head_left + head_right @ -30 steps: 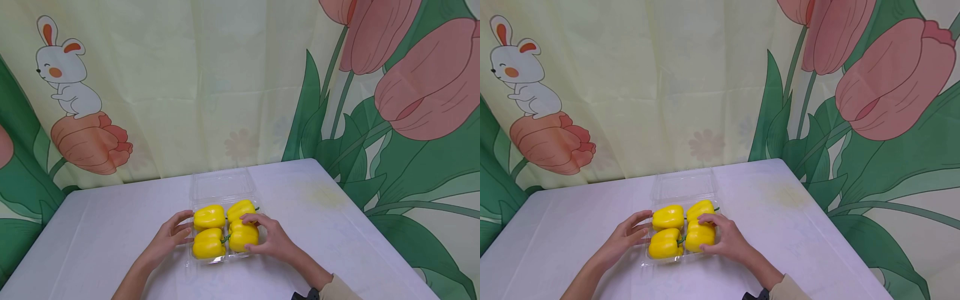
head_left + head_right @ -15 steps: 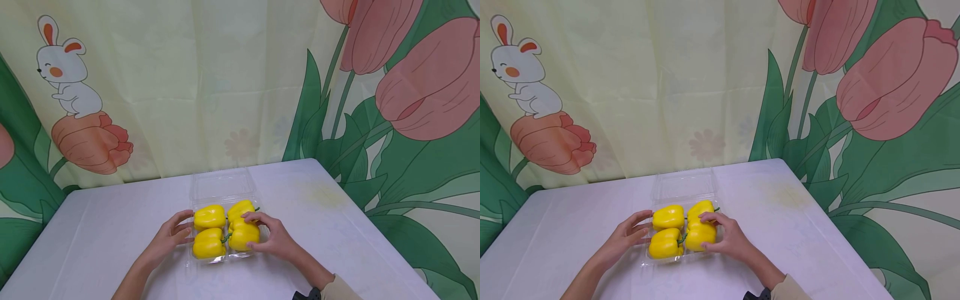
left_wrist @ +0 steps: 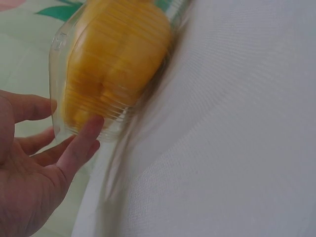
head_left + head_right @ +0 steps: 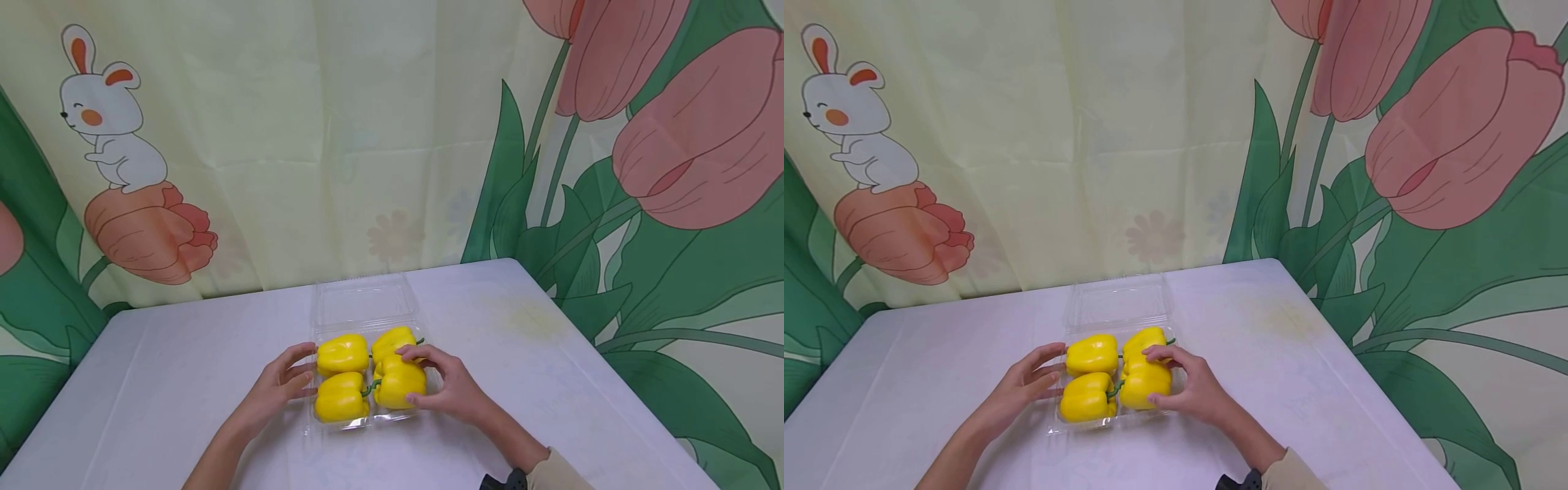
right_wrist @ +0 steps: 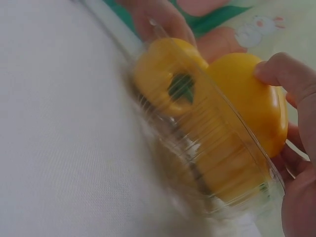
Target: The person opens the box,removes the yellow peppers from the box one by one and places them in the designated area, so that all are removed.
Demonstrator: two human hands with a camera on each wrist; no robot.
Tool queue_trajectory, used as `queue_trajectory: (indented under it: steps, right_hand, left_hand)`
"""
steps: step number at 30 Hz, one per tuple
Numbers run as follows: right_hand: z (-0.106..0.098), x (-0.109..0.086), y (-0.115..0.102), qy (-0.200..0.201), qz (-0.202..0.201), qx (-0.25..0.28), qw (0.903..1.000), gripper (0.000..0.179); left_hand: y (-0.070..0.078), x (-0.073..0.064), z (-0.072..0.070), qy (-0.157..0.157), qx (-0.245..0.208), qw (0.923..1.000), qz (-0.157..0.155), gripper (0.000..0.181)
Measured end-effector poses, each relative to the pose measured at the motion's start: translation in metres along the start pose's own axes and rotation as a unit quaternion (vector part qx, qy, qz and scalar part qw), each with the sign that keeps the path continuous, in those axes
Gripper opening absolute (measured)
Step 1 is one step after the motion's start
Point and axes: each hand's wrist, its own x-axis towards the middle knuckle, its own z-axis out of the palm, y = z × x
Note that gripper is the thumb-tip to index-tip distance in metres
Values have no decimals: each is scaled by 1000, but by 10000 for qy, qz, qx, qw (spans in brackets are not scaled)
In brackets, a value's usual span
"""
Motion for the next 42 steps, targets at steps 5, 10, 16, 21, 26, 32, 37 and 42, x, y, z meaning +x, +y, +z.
queue_trajectory:
  steps: [5, 10, 16, 21, 26, 32, 37, 42]
  right_hand:
    - [-2, -1, 0, 63, 4, 25, 10000, 49]
    - [-4, -2, -1, 135, -36, 45, 9999, 48]
    - [-6, -2, -1, 202, -131, 9, 9997, 47]
    - [-8, -1, 1, 257, -226, -40, 9994, 46]
    - [-11, 0, 2, 244, -287, -11, 9993, 45]
    - [-14, 0, 0, 252, -286, -8, 9993, 44]
    - [-15, 0, -1, 307, -287, -50, 9991, 44]
    - [-16, 0, -3, 380, -292, -87, 9988, 45]
  left_hand:
    - [2, -1, 1, 25, 14, 10000, 2, 59]
    - [3, -2, 2, 56, 47, 10000, -18, 58]
    - [3, -2, 2, 73, 49, 10000, -32, 56]
    - [4, -2, 2, 82, 65, 9999, -36, 55]
    - [4, -3, 2, 117, 76, 9999, -49, 56]
    - [5, -3, 2, 195, 100, 9997, -71, 58]
    - [4, -3, 2, 224, 100, 9997, -67, 60]
    - [4, -3, 1, 229, 38, 9997, -36, 61]
